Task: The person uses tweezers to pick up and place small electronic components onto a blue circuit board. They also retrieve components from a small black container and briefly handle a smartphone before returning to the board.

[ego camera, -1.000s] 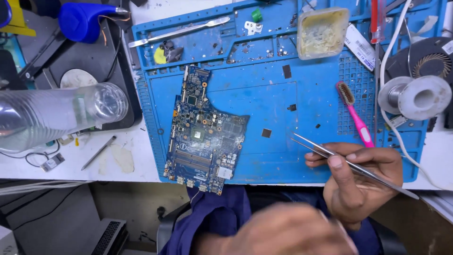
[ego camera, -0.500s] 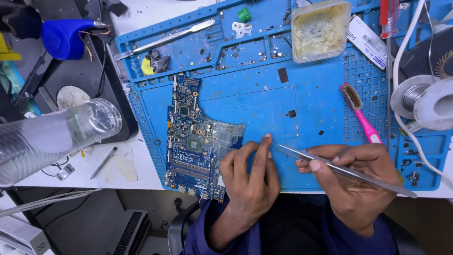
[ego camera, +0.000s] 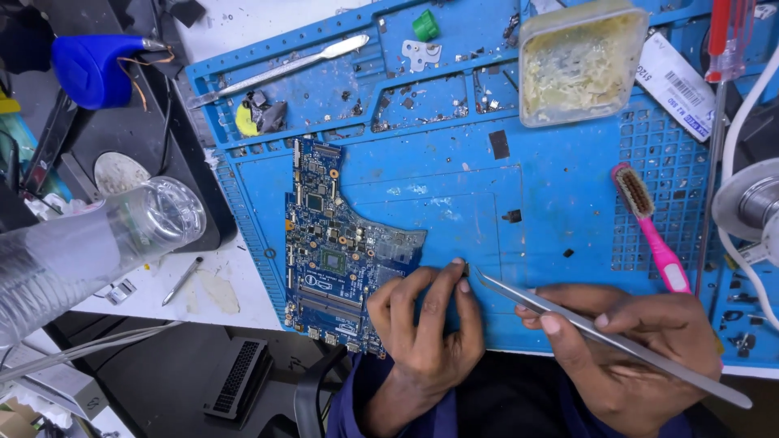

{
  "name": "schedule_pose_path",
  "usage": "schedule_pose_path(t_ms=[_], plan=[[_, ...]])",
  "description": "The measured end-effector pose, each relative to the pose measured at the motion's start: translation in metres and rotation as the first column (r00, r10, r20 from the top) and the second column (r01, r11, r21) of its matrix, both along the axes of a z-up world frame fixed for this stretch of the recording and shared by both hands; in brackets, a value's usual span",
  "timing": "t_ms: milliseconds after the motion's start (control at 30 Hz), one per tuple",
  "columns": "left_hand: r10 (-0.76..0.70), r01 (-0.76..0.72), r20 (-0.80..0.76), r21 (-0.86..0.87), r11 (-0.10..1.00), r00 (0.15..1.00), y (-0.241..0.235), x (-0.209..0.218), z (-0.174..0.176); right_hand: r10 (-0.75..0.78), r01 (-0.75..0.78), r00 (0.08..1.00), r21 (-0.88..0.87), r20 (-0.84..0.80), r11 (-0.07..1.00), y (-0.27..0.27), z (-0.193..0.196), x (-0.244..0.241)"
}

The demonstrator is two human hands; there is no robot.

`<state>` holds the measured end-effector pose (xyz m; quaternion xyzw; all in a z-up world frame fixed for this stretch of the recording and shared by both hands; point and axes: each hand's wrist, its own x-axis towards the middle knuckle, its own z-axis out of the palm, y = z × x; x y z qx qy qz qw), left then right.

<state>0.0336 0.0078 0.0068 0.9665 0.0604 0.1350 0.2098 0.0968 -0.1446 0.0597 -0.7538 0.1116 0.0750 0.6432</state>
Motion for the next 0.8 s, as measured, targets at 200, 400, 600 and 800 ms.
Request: schedule_pose_path(t_ms=[200, 400, 600, 800], plan=[[0.021, -0.021, -0.004, 0.025, 0.999, 1.0, -0.001, -0.001, -0.003, 0.098, -0.123, 0.976, -0.124, -0.194, 0.985, -0.013, 0.003, 0.005], [0.037, -0.037, 0.006, 0.005, 0.999, 0.999, -0.003, -0.005, -0.009, 0.079, -0.255, 0.861, -0.293, -0.503, 0.921, -0.013, 0.006, 0.012], [0.029, -0.03, -0.039, -0.007, 1.0, 0.999, -0.002, -0.009, -0.008, 0.085, -0.29, 0.869, -0.362, -0.487, 0.886, -0.015, 0.0, 0.001], [0.015, -0.015, -0.059, 0.004, 1.0, 0.998, 0.0, -0.009, -0.007, -0.014, -0.098, 0.938, -0.304, -0.348, 0.947, 0.0, 0.008, 0.005]])
